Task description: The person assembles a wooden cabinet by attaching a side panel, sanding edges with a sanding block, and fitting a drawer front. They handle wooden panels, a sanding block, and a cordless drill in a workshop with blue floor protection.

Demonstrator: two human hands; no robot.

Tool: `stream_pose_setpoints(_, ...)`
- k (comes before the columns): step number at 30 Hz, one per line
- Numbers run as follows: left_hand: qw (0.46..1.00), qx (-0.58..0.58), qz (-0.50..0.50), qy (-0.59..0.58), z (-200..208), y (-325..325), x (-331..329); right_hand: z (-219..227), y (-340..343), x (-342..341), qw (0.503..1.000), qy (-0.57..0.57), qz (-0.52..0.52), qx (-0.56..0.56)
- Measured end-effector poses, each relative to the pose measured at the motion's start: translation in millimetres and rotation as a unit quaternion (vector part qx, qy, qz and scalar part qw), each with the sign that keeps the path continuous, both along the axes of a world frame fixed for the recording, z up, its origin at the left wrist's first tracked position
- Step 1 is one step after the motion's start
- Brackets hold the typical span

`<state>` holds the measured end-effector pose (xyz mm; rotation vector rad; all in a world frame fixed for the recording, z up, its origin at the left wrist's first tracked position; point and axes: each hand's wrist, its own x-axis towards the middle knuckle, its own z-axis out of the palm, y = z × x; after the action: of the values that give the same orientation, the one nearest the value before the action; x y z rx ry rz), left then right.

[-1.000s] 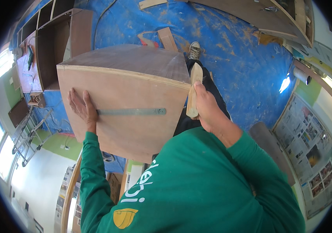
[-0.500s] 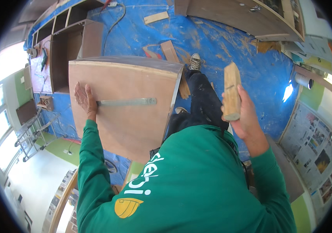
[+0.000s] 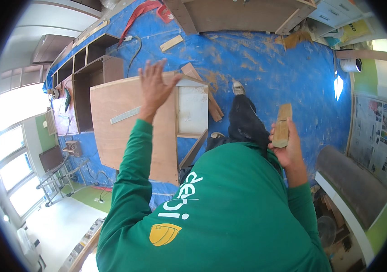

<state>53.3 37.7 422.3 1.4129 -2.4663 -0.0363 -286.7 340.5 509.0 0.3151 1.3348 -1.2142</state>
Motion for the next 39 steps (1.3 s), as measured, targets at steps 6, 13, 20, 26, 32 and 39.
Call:
stream_pose_setpoints(6,0.985,0.124,0.09,-0.084,-38,-4,-20,-29,-39,-65,0.998,-0.046,0.045,0.022)
stream_pose_setpoints(13,0.944,0.224,0.116,-0.213,-33,-32,-64,-66,-82,-186,0.994,0.047,0.062,0.075)
stream_pose_setpoints(20,0.881,0.264,0.04,-0.39,-99,-67,-91,-91,-72,-281,0.989,0.127,0.047,0.053)
stream_pose_setpoints(26,0.931,0.199,-0.051,-0.301,-129,-9,-142,-111,-29,-289,0.984,0.139,0.078,0.079)
stream_pose_setpoints(32,0.849,0.508,0.076,0.125,-69,159,-174,-131,-8,-269,0.941,0.177,0.282,0.057)
stream_pose_setpoints(39,0.636,0.559,0.253,0.468,-22,354,-158,-34,-36,-163,0.787,0.185,0.582,-0.089)
